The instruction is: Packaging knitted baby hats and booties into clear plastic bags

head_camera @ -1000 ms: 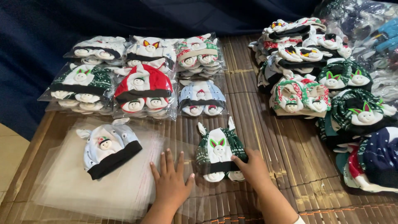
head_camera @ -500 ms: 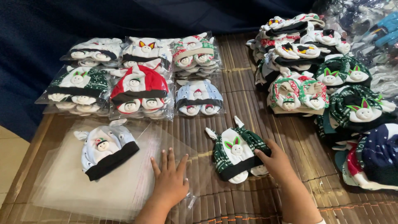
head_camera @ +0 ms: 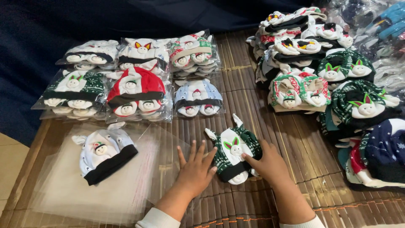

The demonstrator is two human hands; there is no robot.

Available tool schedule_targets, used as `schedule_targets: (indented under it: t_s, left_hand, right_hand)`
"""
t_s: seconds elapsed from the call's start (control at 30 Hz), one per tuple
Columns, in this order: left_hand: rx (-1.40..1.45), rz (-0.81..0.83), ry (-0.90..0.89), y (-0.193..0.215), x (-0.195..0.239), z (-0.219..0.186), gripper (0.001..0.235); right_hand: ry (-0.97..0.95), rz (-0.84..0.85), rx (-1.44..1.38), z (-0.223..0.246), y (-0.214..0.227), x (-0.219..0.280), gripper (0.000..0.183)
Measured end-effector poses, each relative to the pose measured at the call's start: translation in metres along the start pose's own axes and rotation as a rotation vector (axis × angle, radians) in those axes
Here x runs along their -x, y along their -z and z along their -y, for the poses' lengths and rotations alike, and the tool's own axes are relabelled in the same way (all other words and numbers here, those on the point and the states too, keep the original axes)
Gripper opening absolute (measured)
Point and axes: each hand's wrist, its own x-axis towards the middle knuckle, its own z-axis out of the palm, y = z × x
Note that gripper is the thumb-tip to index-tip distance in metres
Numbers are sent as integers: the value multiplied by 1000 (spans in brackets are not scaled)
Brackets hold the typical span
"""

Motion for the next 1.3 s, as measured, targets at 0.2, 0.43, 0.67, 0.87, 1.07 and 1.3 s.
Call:
schedule_targets:
  t_s: [0.2, 0.43, 0.67, 0.87, 1.07, 1.3]
  left_hand:
    - [201, -158, -277, 6, -1, -15, 49]
    - [241, -171, -322, 4, 1, -11, 71]
    - [135, -288, -378, -5, 2, -9, 59]
    - [167, -292, -351, -20, 2, -3, 42]
    - [200, -334, -345, -16, 2, -4, 26]
    - [183, -326, -301, -17, 1, -4, 28]
  right_hand:
    - [69, 3, -146, -22, -10, -15, 86]
    - [-84, 170, 93, 0, 7, -21, 83]
    - [163, -302, 259, 20, -32, -3, 73]
    - [478, -525, 354, 42, -35, 25, 70]
    - [720, -458, 8, 45, -30, 42, 44]
    - [736, -312, 41, 38, -38, 49, 59]
